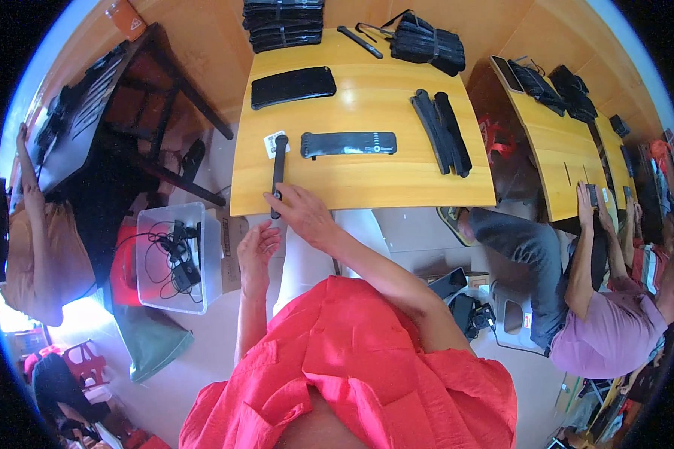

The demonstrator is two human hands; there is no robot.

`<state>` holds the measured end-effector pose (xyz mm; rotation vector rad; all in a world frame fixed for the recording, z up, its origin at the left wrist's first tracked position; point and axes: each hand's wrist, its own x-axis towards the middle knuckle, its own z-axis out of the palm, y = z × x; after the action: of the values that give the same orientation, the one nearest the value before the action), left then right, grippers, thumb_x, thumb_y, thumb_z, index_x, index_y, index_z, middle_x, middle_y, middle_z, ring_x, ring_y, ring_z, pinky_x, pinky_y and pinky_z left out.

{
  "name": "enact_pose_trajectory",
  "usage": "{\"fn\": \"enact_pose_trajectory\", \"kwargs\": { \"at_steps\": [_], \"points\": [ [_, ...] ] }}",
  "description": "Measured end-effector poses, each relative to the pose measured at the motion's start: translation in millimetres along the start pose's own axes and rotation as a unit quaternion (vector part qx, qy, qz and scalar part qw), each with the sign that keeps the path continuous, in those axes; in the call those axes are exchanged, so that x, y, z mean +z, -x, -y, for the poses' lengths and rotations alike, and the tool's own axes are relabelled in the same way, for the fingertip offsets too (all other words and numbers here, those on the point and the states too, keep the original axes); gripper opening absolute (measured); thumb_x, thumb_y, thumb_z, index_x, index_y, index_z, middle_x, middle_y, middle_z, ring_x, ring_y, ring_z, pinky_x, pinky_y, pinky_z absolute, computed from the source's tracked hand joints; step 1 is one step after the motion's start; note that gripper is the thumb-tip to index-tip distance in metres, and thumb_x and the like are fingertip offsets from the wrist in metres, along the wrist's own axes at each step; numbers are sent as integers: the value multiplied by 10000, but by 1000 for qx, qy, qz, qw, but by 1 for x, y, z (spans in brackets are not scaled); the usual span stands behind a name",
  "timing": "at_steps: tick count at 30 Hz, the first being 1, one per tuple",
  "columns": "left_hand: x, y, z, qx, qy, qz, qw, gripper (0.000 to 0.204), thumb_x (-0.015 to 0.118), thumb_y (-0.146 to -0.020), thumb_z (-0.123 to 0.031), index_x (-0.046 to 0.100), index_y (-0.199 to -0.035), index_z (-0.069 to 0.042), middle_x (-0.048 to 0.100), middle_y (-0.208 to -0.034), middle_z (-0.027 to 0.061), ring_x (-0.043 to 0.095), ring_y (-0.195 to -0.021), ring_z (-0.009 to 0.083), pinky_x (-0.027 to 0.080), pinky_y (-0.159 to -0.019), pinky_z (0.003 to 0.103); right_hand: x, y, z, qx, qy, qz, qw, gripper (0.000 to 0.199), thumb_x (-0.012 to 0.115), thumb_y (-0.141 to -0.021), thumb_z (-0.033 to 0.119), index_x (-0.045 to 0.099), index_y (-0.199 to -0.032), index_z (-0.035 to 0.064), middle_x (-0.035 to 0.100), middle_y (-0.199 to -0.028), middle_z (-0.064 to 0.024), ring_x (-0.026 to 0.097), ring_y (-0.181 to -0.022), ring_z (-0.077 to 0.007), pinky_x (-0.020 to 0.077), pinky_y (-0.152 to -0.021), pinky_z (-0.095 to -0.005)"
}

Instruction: Assembling black textile straps by sliding them through plastic buckles and organizing them into finished piles.

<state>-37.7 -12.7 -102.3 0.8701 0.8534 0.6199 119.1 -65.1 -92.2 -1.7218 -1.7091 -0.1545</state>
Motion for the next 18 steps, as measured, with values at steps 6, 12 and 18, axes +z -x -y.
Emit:
{"fn": "enact_pose_trajectory", "kwargs": {
  "at_steps": [6, 12, 18],
  "points": [
    [68, 10, -28, -101, 173, 179, 963, 282, 513, -916, -268, 553, -1069, -35, 595, -981, 56, 581, -831, 117, 479, -722, 253, -60, 20, 23, 44, -77, -98, 991, 460, 627, -656, -29, 592, -1105, 66, 522, -1030, -137, 520, -981, -302, 478, -784, -366],
    [108, 12, -35, -98, 128, 236, 958, 211, 557, -893, -191, 587, -1030, -34, 631, -862, 32, 602, -743, 94, 494, -675, 230, -113, 27, 30, 121, -144, -155, 970, 488, 689, -622, -48, 608, -1096, 37, 521, -1036, -134, 546, -948, -294, 479, -767, -325],
    [122, 13, -43, -88, 89, 194, 973, 205, 612, -855, -156, 605, -1002, -12, 639, -851, 53, 624, -714, 98, 517, -610, 203, -146, 35, 20, 143, -200, -120, 962, 337, 696, -665, -27, 643, -997, 2, 581, -974, -123, 599, -856, -223, 479, -725, -284]
  ]
}}
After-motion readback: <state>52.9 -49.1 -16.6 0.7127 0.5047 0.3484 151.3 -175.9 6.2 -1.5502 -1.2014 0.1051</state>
